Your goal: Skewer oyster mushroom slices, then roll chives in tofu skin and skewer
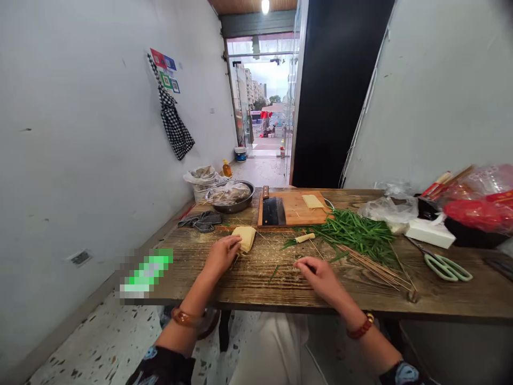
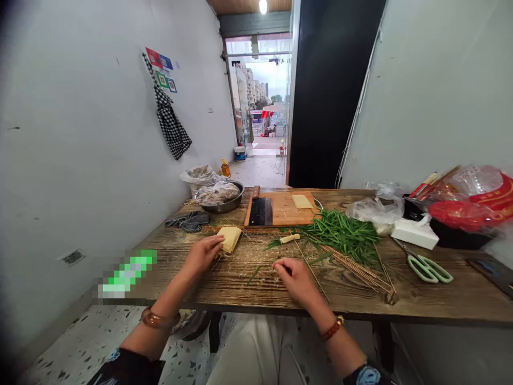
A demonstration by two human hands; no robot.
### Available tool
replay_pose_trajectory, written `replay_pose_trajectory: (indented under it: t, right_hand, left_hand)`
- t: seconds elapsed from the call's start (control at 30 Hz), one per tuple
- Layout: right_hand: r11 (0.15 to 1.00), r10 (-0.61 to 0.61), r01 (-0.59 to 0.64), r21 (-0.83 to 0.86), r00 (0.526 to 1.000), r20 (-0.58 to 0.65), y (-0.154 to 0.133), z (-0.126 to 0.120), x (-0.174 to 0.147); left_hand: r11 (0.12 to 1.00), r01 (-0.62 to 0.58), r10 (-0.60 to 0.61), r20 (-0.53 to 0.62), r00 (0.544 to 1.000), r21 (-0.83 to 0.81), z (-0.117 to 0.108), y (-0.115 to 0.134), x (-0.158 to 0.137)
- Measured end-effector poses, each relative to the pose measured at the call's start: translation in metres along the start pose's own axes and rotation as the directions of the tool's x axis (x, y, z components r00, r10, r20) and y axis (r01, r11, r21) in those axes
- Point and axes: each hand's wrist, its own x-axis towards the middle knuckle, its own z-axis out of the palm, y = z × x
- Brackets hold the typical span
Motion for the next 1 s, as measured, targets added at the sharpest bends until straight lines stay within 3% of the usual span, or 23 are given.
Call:
replay_pose_trajectory:
  t: [0.17,0.4,0.77,1.0]
  right_hand:
    - [1.0,0.009,-0.009,0.026,1.0,0.008,0.008,0.027,-0.006]
    - [1.0,-0.003,0.003,0.024,1.0,0.001,0.011,0.024,-0.009]
    - [0.997,-0.015,0.013,0.072,1.0,0.024,0.017,0.022,-0.017]
    - [0.998,-0.014,0.014,0.065,1.0,-0.002,0.015,0.02,-0.016]
  left_hand:
    - [0.998,0.05,-0.051,0.053,0.997,0.024,-0.008,0.003,0.008]
    - [0.995,0.066,-0.069,0.04,0.997,0.08,-0.007,0.01,0.016]
    - [0.993,0.082,-0.072,0.111,0.991,-0.089,-0.014,0.002,0.012]
    - [0.985,0.142,-0.131,0.109,0.985,-0.097,-0.01,0.001,0.023]
